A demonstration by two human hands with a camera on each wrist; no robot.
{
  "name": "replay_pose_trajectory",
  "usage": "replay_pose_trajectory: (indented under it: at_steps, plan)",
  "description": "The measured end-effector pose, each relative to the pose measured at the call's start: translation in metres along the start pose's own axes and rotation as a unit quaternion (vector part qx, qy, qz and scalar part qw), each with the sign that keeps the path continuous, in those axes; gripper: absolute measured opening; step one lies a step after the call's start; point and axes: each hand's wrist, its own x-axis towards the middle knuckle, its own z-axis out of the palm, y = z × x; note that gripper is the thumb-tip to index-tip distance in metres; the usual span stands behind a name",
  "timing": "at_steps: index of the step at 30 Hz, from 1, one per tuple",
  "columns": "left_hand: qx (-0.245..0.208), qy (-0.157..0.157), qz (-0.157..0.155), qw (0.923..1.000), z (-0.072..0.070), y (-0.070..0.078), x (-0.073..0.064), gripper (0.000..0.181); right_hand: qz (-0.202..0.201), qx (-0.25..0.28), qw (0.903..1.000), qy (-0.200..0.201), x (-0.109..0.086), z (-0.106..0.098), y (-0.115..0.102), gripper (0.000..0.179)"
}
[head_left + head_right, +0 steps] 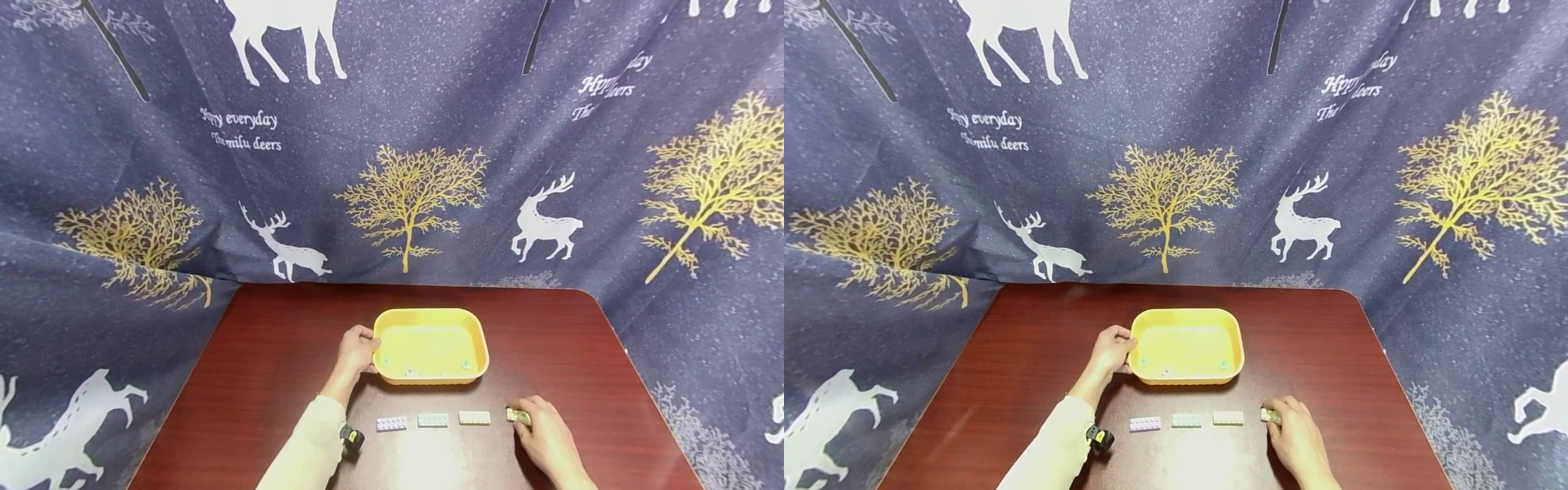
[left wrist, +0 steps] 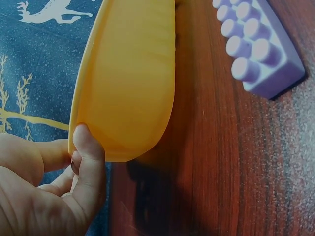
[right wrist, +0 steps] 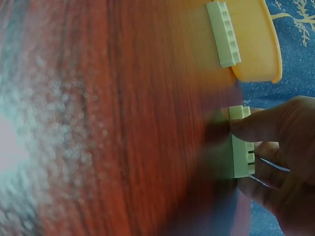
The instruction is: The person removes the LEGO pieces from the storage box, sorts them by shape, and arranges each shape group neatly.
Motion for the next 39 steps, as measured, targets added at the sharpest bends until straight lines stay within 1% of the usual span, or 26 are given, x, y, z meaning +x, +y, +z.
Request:
replay_pose_trajectory:
  at_steps: [5,8,12,15,20,23,28,32,39]
  plan:
    - [-0.002,0.002,0.003,1.0,-0.001,0.0,0.0,0.019,-0.012,0.001,0.9999,0.002,0.002,0.0,0.001,0.033]
    - [-0.001,0.003,0.002,1.0,-0.001,0.0,0.0,0.018,-0.015,0.002,0.9998,-0.008,0.004,-0.002,0.001,0.034]
    - [-0.001,0.003,-0.001,1.0,-0.001,0.001,-0.001,0.018,-0.016,0.006,0.9996,-0.022,0.008,-0.008,0.0,0.035]
    - [-0.003,0.003,-0.003,1.0,-0.002,0.001,-0.001,0.018,-0.023,0.005,0.9996,-0.017,0.014,-0.013,-0.003,0.038]
    - [-0.001,0.003,-0.001,1.0,-0.002,0.0,-0.001,0.018,-0.054,0.009,0.9983,0.02,0.026,-0.022,-0.01,0.042]
    - [0.0,0.003,-0.002,1.0,-0.001,-0.001,-0.001,0.018,-0.066,0.015,0.9973,0.029,0.035,-0.026,-0.014,0.042]
    - [0.001,0.003,-0.002,1.0,-0.001,-0.001,0.0,0.017,-0.084,0.027,0.9958,0.022,0.052,-0.029,-0.022,0.04]
    - [0.003,0.002,-0.001,1.0,0.0,0.0,0.0,0.017,-0.103,0.028,0.9942,0.016,0.065,-0.032,-0.033,0.041]
    - [0.003,0.004,0.001,1.0,0.001,-0.001,0.002,0.017,-0.123,0.03,0.9918,0.018,0.084,-0.035,-0.052,0.038]
